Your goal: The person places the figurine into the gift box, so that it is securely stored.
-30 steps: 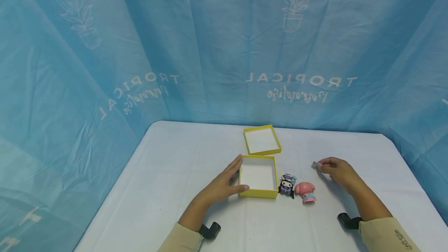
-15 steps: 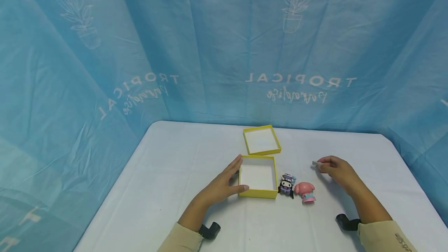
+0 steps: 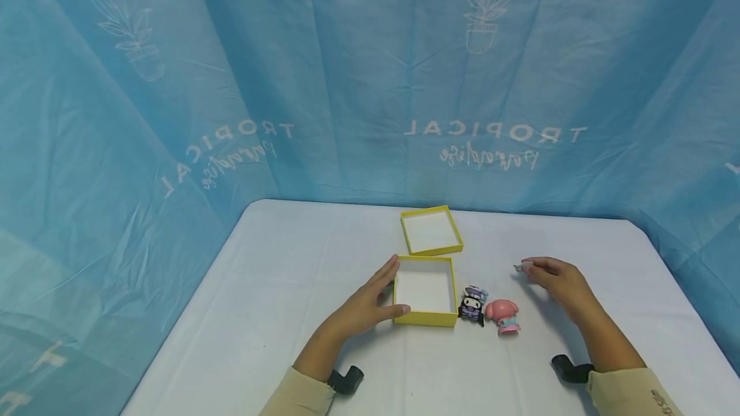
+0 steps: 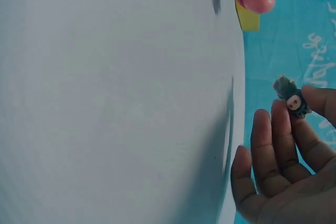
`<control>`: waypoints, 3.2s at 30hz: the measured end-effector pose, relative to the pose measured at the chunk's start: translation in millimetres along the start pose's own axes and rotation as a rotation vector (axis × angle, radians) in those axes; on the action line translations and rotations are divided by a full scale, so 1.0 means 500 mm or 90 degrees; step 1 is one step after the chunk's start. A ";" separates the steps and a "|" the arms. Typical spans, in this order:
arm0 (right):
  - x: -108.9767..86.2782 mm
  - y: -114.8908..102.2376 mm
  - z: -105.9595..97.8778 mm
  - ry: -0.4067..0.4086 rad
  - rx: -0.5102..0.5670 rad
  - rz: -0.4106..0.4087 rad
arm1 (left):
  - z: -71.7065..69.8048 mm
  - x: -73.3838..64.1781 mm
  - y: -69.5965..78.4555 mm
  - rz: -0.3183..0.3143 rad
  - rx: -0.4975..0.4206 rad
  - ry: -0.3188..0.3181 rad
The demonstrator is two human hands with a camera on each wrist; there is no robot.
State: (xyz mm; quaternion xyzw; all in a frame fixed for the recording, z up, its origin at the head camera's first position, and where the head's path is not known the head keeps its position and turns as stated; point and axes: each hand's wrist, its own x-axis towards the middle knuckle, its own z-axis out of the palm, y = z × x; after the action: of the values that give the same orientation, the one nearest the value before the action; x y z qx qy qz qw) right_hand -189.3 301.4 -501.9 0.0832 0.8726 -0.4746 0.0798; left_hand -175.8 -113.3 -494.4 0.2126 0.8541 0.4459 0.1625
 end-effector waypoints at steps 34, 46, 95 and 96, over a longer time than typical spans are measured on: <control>-0.007 -0.021 0.034 0.025 0.115 -0.076 | 0.001 0.003 -0.006 -0.007 0.007 0.005; -0.016 -0.029 0.043 -0.009 0.076 -0.070 | 0.000 0.002 -0.001 -0.020 0.002 0.004; -0.035 -0.100 0.097 -0.051 0.074 -0.088 | 0.001 0.002 0.002 -0.022 0.014 0.010; -0.035 -0.101 0.099 -0.056 0.080 -0.089 | 0.002 0.002 0.002 -0.022 0.013 0.010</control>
State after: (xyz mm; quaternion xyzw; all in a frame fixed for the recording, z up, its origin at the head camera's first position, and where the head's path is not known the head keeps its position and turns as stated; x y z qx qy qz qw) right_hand -180.5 231.5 -483.3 0.0061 0.8406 -0.5358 0.0791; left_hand -175.9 -111.8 -493.9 0.1959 0.8636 0.4355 0.1616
